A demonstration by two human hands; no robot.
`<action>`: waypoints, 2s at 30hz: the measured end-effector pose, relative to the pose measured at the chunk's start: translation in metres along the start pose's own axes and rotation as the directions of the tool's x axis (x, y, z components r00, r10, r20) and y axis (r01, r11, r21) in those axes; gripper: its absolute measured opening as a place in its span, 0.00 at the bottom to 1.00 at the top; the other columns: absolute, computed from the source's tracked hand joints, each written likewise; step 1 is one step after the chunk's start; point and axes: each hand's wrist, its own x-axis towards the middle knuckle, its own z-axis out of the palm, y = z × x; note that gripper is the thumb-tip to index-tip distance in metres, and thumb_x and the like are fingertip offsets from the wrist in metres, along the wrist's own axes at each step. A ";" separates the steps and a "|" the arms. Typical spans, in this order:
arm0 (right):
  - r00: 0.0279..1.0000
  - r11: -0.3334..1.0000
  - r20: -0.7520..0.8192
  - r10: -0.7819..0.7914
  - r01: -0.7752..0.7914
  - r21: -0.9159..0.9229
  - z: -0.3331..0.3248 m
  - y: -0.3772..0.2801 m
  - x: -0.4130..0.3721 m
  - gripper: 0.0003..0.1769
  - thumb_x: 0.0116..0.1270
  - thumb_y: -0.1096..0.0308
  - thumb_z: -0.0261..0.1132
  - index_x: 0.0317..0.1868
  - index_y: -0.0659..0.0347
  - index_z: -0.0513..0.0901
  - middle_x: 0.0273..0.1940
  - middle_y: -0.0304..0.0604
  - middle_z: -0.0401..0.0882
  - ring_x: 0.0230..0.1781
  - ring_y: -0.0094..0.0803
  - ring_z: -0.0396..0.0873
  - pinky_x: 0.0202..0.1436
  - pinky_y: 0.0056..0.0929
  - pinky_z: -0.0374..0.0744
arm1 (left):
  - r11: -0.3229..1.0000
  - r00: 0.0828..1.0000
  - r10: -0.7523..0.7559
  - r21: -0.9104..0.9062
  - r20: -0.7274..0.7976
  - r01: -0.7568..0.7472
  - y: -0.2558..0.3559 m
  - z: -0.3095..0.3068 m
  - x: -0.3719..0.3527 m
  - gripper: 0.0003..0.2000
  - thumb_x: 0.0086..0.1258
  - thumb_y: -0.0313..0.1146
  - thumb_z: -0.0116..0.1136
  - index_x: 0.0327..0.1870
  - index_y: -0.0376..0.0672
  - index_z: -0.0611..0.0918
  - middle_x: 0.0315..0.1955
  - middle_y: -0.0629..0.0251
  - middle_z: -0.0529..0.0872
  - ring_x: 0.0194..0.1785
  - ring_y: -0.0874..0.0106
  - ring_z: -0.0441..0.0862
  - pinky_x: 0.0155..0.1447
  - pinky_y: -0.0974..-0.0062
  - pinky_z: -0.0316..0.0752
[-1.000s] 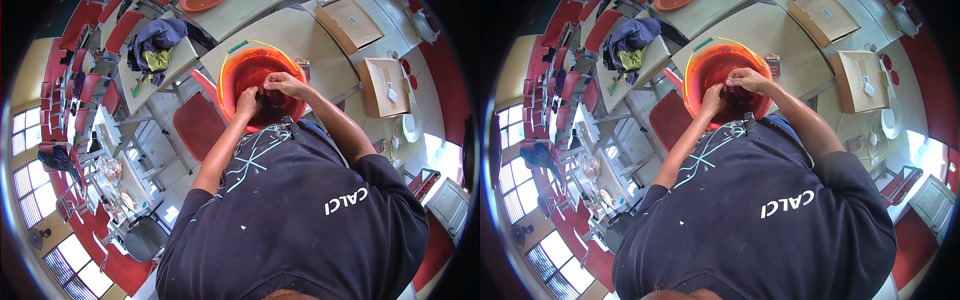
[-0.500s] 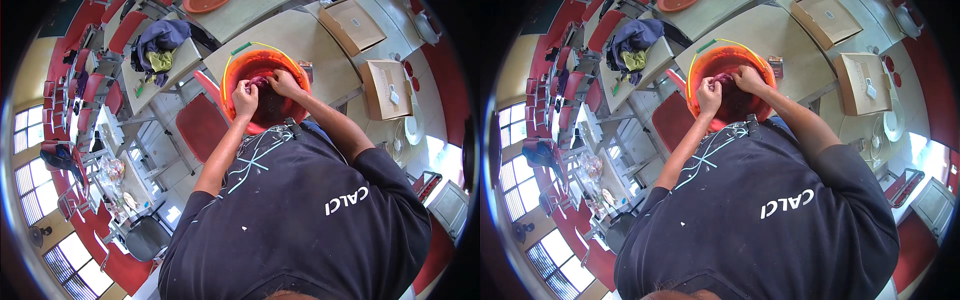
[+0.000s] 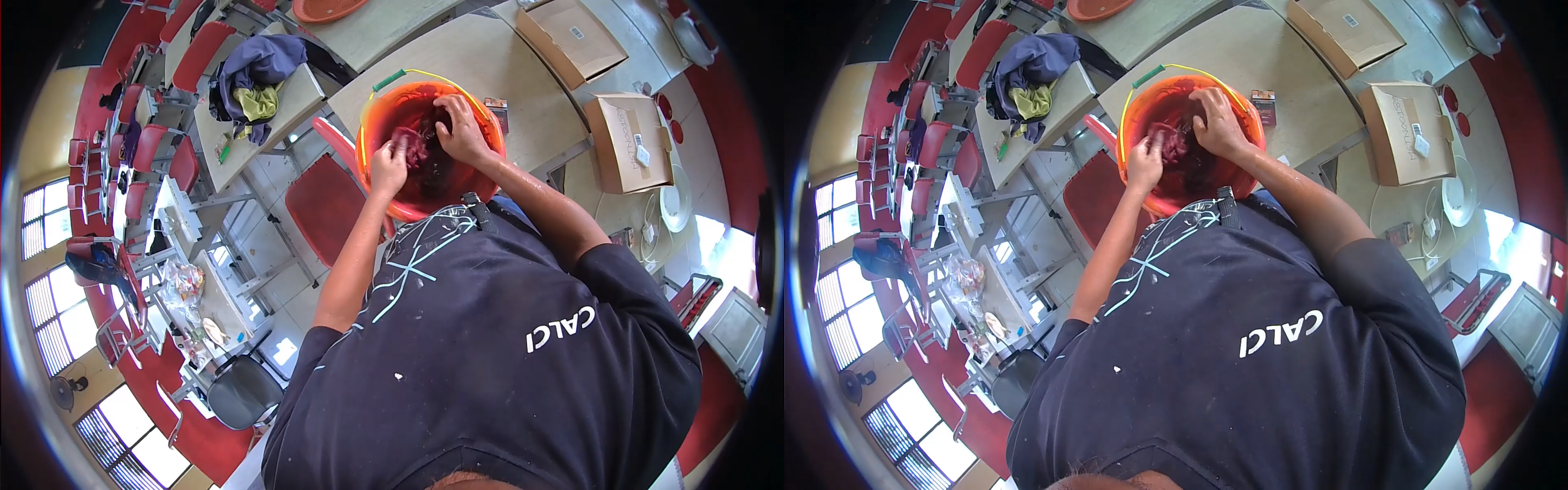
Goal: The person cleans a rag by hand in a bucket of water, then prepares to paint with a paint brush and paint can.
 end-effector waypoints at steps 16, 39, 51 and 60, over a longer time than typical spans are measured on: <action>0.817 0.962 0.563 0.122 -0.238 0.137 0.014 0.024 -0.020 0.09 0.61 0.70 0.66 0.40 0.66 0.80 0.32 0.48 0.80 0.35 0.37 0.79 0.40 0.33 0.76 | 0.784 0.987 -0.026 -0.610 0.159 0.118 0.002 -0.011 -0.003 0.19 0.71 0.39 0.56 0.58 0.40 0.71 0.49 0.67 0.77 0.53 0.75 0.76 0.59 0.73 0.71; 0.933 0.889 0.359 0.028 -0.187 0.417 -0.064 -0.089 0.034 0.48 0.53 0.55 0.79 0.66 0.66 0.61 0.56 0.50 0.70 0.56 0.36 0.74 0.60 0.35 0.74 | 0.878 0.643 0.402 -0.473 0.652 -0.069 0.235 -0.133 -0.019 0.36 0.43 0.23 0.52 0.64 0.30 0.71 0.57 0.55 0.79 0.60 0.70 0.77 0.69 0.72 0.66; 0.975 0.957 0.036 -0.219 0.222 -0.184 -0.109 -0.146 0.059 0.23 0.51 0.60 0.77 0.42 0.61 0.79 0.35 0.45 0.71 0.39 0.39 0.72 0.41 0.38 0.73 | 0.824 0.714 0.529 -0.479 0.458 -0.303 0.260 -0.176 -0.029 0.30 0.44 0.17 0.48 0.57 0.30 0.74 0.49 0.57 0.82 0.52 0.73 0.80 0.60 0.75 0.72; 0.790 0.936 0.506 0.347 -0.257 -0.240 -0.027 -0.042 0.013 0.16 0.63 0.61 0.62 0.38 0.69 0.77 0.34 0.64 0.81 0.41 0.59 0.81 0.45 0.50 0.77 | 0.849 0.937 0.236 0.415 0.258 -0.328 0.091 -0.047 0.029 0.25 0.55 0.26 0.55 0.59 0.40 0.73 0.40 0.41 0.84 0.46 0.45 0.82 0.52 0.53 0.77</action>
